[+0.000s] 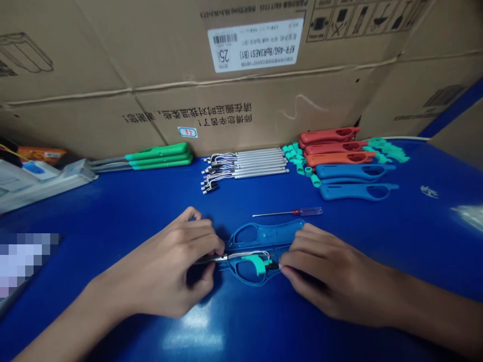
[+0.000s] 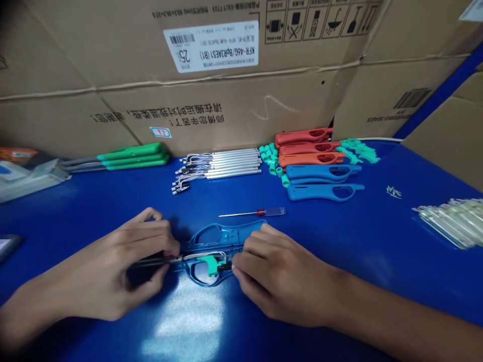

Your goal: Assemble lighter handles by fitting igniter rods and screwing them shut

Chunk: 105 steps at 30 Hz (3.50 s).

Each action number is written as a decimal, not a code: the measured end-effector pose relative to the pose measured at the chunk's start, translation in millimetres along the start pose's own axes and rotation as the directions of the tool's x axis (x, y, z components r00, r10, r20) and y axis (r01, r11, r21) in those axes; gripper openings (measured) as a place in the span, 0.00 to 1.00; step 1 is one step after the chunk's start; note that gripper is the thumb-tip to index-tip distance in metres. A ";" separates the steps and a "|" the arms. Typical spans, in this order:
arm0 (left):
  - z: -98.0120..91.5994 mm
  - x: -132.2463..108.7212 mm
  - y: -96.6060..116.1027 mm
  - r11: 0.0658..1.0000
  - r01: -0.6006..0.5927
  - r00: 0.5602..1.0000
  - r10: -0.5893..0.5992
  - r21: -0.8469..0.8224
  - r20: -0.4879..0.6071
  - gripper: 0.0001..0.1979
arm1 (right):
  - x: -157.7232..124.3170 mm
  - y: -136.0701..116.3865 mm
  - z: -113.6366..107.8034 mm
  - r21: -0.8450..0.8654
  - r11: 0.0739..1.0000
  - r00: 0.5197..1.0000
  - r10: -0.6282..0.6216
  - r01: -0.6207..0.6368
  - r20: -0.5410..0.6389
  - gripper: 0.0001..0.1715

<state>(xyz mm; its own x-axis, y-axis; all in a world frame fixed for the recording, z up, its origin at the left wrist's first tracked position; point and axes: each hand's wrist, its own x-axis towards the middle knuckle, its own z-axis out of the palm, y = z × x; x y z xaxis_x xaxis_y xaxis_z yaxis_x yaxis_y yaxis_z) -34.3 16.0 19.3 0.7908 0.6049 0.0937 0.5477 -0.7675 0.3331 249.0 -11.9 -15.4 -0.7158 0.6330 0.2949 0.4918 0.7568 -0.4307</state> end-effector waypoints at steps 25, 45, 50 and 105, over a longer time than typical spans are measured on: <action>-2.4 -0.5 3.8 0.999 0.039 0.993 -0.040 0.013 0.114 0.09 | 1.7 -1.8 -1.7 0.015 1.000 1.000 0.010 -0.010 0.018 0.13; -10.1 -4.5 3.2 0.995 0.084 0.990 -0.077 -0.060 0.122 0.12 | 1.8 -2.0 -2.2 0.004 1.000 0.999 0.020 -0.020 0.028 0.14; -10.6 -3.0 6.6 0.996 0.082 0.987 -0.078 -0.024 0.141 0.12 | 3.0 -3.6 -2.6 0.016 1.000 1.000 0.022 -0.022 0.017 0.14; 46.8 11.4 25.7 0.993 -0.034 0.956 0.000 -0.111 -0.293 0.12 | 0.3 0.8 -1.8 -0.024 0.996 0.997 -0.081 0.081 0.001 0.14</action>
<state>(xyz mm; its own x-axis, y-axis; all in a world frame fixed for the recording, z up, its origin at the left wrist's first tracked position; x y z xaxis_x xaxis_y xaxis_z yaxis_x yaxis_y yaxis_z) 1.6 -6.8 -15.0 0.6760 0.6406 0.3643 0.4868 -0.7593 0.4318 250.1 -10.8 -14.1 -0.7539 0.5694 0.3278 0.4439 0.8093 -0.3848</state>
